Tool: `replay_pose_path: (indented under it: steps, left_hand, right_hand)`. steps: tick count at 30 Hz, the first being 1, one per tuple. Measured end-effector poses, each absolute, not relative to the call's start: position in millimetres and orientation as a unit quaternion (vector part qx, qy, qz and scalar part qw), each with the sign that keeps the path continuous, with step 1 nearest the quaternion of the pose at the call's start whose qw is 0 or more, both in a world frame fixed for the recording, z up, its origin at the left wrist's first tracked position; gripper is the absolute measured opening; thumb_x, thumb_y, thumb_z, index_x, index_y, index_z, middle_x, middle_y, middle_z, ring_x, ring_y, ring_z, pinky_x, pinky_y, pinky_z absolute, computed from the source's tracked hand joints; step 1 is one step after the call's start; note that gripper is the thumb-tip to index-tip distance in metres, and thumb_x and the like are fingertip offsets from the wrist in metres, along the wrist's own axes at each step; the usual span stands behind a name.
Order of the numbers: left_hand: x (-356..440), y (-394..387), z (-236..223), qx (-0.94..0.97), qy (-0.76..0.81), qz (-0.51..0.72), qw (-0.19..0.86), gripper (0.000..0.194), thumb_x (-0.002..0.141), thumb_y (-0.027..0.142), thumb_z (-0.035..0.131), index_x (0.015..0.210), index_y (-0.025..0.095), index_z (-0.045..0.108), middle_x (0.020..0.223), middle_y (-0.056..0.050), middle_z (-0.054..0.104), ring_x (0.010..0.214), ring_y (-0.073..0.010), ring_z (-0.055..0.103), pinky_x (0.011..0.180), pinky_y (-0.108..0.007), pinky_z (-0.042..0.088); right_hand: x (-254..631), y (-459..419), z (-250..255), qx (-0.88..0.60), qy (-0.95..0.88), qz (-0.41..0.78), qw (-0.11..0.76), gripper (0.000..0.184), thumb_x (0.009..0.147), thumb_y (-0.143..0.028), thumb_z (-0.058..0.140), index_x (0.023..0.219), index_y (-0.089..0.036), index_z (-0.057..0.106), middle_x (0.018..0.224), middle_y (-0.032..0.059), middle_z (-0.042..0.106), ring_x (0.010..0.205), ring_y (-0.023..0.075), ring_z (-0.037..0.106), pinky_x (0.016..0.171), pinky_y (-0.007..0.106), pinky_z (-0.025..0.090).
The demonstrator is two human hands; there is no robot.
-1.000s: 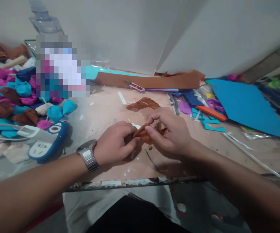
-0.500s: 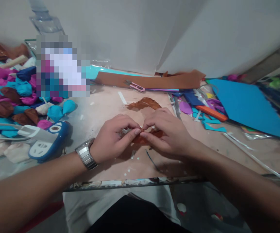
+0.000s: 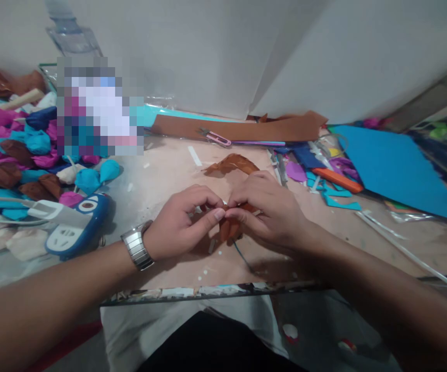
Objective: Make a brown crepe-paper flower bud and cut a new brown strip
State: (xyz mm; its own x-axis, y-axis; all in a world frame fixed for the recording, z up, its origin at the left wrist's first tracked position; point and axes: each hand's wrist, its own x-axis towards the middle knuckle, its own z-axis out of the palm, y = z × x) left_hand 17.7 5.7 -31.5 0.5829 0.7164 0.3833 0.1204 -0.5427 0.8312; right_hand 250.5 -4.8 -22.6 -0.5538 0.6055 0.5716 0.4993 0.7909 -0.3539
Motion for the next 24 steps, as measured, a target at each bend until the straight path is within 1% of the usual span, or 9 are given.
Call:
replay_pose_path:
  steps: [7, 14, 17, 20, 22, 24]
  left_hand:
    - [19.5, 5.0, -34.9, 0.769, 0.277, 0.391, 0.423, 0.016, 0.104, 0.03, 0.06, 0.095, 0.018, 0.067, 0.09, -0.005, 0.069, 0.084, -0.0165, 0.064, 0.081, -0.031, 0.052]
    - [19.3, 6.4, -34.1, 0.763, 0.266, 0.388, 0.444, 0.016, 0.103, 0.029, 0.062, 0.094, 0.018, 0.07, 0.091, -0.005, 0.069, 0.084, -0.0162, 0.065, 0.081, -0.031, 0.052]
    - [18.6, 7.8, -34.4, 0.76, 0.269, 0.388, 0.446, 0.017, 0.103, 0.029, 0.064, 0.093, 0.018, 0.072, 0.091, -0.005, 0.071, 0.084, -0.0163, 0.065, 0.08, -0.031, 0.051]
    - [18.7, 8.2, -34.0, 0.765, 0.262, 0.387, 0.443, 0.02, 0.103, 0.028, 0.062, 0.09, 0.018, 0.072, 0.089, -0.005, 0.07, 0.084, -0.0161, 0.064, 0.08, -0.031, 0.051]
    - [19.1, 7.2, -33.3, 0.776, 0.254, 0.375, 0.439, 0.02, 0.104, 0.028, 0.06, 0.09, 0.018, 0.071, 0.088, -0.005, 0.069, 0.083, -0.0157, 0.064, 0.08, -0.03, 0.051]
    - [19.6, 5.5, -32.8, 0.787, 0.251, 0.357, 0.436, 0.016, 0.101, 0.029, 0.063, 0.092, 0.018, 0.069, 0.089, -0.004, 0.067, 0.083, -0.0156, 0.063, 0.079, -0.03, 0.051]
  right_hand:
    - [248.7, -8.0, -21.1, -0.326, -0.867, 0.102, 0.363, 0.012, 0.101, -0.035, 0.068, 0.101, -0.023, 0.067, 0.091, 0.0015, 0.074, 0.088, 0.0186, 0.067, 0.093, 0.037, 0.046]
    - [247.6, -9.1, -20.9, -0.336, -0.862, 0.096, 0.368, 0.01, 0.1, -0.032, 0.068, 0.097, -0.023, 0.066, 0.087, 0.0012, 0.073, 0.084, 0.0184, 0.066, 0.092, 0.038, 0.046]
    - [247.6, -9.3, -20.9, -0.336, -0.86, 0.091, 0.372, 0.011, 0.099, -0.032, 0.07, 0.107, -0.023, 0.067, 0.093, 0.0025, 0.075, 0.09, 0.0197, 0.068, 0.092, 0.039, 0.048]
    - [247.3, -9.6, -20.2, -0.318, -0.869, 0.075, 0.371, 0.016, 0.101, -0.027, 0.066, 0.117, -0.025, 0.068, 0.102, 0.0041, 0.077, 0.098, 0.0209, 0.07, 0.093, 0.039, 0.05]
    - [247.0, -9.6, -19.9, -0.307, -0.871, 0.069, 0.376, 0.013, 0.102, -0.025, 0.065, 0.114, -0.025, 0.069, 0.1, 0.0038, 0.078, 0.097, 0.0208, 0.07, 0.093, 0.039, 0.05]
    - [247.0, -9.4, -19.7, -0.312, -0.869, 0.074, 0.377, 0.009, 0.102, -0.024, 0.064, 0.109, -0.024, 0.068, 0.097, 0.0032, 0.077, 0.095, 0.0206, 0.07, 0.094, 0.04, 0.049]
